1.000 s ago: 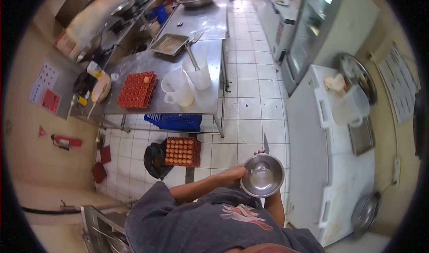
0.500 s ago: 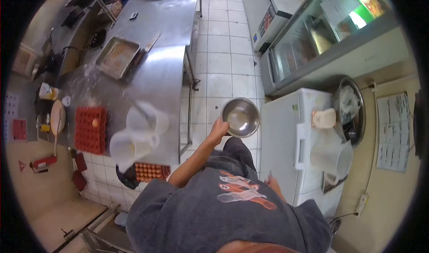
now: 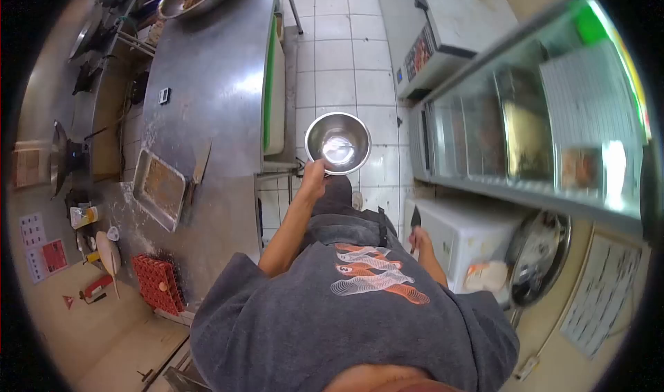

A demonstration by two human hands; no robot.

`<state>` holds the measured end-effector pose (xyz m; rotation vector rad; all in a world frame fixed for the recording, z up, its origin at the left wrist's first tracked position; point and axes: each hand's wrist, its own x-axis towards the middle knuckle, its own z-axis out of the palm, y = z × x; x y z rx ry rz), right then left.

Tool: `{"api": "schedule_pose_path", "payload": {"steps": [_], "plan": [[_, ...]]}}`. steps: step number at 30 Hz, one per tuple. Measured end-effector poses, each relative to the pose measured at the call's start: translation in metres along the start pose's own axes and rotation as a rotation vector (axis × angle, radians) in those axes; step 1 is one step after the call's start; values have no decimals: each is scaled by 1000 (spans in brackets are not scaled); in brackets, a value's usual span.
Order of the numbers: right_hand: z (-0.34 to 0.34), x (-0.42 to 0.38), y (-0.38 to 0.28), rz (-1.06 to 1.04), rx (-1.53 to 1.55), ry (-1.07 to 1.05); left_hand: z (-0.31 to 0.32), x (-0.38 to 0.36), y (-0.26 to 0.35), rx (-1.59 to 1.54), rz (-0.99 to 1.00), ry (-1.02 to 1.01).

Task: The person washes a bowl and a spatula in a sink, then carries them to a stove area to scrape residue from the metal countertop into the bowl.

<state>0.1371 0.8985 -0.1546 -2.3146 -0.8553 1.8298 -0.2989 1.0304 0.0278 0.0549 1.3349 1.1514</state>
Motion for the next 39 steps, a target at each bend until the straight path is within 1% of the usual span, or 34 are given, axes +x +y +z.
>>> {"api": "schedule_pose_path", "payload": {"steps": [1,2,4,5,6,7,9,10,11,13,15,17,18,21,22,23,24,25,26,28,30,31,34,35,37,39], "plan": [[0,32,-77,62,-14,9,3,22,15,28,-7,19],[-1,56,-150,79,-29,18,7,48,30,-25,4,30],[-2,95,-284,43,-15,33,22,94,61,-69,27,87],[-1,113,-329,-89,55,42,32,123,82,-86,47,104],[0,131,-373,-222,123,41,42,152,100,-100,23,107],[-3,144,-413,-355,201,52,52,176,116,-101,23,71],[-15,154,-493,-220,92,-47,78,227,163,-103,56,-24],[-14,151,-520,-167,128,-34,101,244,192,-142,52,13],[-15,142,-531,-92,157,-18,115,263,210,-122,40,1],[-22,142,-566,-136,103,57,147,312,260,-86,47,-26],[-31,152,-603,-96,144,52,176,359,305,-102,16,-54],[-36,161,-651,-190,187,67,212,393,353,-102,9,-51],[-39,167,-685,-237,208,73,227,415,373,-127,-10,-56],[-41,201,-793,-353,130,62,255,483,422,-86,-72,-46],[-38,253,-814,-390,45,123,262,506,434,-99,-57,-45],[-35,295,-863,-509,-63,166,277,539,463,-115,-53,-32],[-30,315,-896,-585,-180,202,283,554,477,-128,-87,0],[-24,292,-952,-530,-26,105,286,564,483,-147,-132,41],[-13,264,-1045,-506,127,9,290,595,497,-158,-95,48],[2,249,-1153,-561,71,-126,309,620,542,-184,-82,53],[21,246,-1255,-552,23,-244,327,654,592,-251,-60,51],[33,250,-1291,-539,-2,-301,332,671,614,-296,-52,45],[83,305,-1377,-1002,-255,-177,340,742,672,-405,7,49],[96,310,-1405,-1047,-324,-176,342,766,691,-419,30,36],[116,310,-1464,-1151,-438,-120,343,816,731,-453,32,-64],[141,341,-1512,-1241,-393,-123,361,849,793,-502,6,-55]]}}
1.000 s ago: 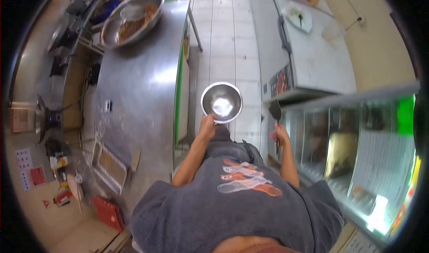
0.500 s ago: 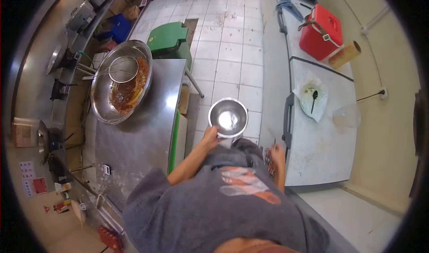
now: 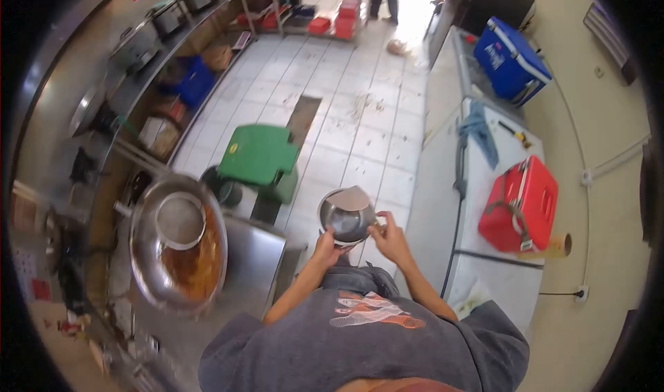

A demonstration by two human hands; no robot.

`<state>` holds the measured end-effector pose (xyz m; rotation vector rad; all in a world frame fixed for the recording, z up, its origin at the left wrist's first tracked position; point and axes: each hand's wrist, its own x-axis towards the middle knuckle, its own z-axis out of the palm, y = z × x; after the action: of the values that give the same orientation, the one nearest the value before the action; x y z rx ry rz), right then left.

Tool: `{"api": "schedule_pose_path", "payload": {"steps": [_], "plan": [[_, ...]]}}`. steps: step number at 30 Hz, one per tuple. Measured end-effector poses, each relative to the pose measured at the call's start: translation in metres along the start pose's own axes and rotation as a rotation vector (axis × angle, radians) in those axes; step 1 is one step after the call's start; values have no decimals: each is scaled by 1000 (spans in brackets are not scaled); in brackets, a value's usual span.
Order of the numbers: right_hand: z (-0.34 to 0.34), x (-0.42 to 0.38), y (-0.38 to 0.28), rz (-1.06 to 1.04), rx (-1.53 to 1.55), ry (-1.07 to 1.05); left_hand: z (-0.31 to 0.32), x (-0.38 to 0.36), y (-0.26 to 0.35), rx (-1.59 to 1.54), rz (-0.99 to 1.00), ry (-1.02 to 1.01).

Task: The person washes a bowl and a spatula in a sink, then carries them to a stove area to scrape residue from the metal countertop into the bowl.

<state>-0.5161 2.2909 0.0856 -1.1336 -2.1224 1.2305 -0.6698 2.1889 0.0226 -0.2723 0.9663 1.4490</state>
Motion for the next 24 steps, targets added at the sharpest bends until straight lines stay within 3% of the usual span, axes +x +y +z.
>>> {"api": "schedule_pose_path", "payload": {"steps": [2,6,7,11,14,16,17,18,20,24], "plan": [[-8,45,-21,80,-30,-61,12,41,25,-9,-10,-96],[-19,152,-39,91,-87,-91,72,113,97,-35,-35,21],[-14,177,-27,-17,-54,-40,88,126,116,-25,-17,20],[-10,289,-35,16,-126,-111,126,201,195,-12,22,-4],[13,380,-26,-101,-126,-191,136,270,248,-38,96,56],[29,442,-21,-217,-120,-234,141,322,281,-212,85,178],[37,464,-22,-257,-130,-317,155,328,306,-266,185,218],[42,488,-25,-288,-145,-384,155,343,328,-373,142,174],[62,547,-43,-379,-162,-480,172,354,374,-364,264,327],[99,623,-88,-422,-164,-709,153,394,443,-398,281,411]]}}
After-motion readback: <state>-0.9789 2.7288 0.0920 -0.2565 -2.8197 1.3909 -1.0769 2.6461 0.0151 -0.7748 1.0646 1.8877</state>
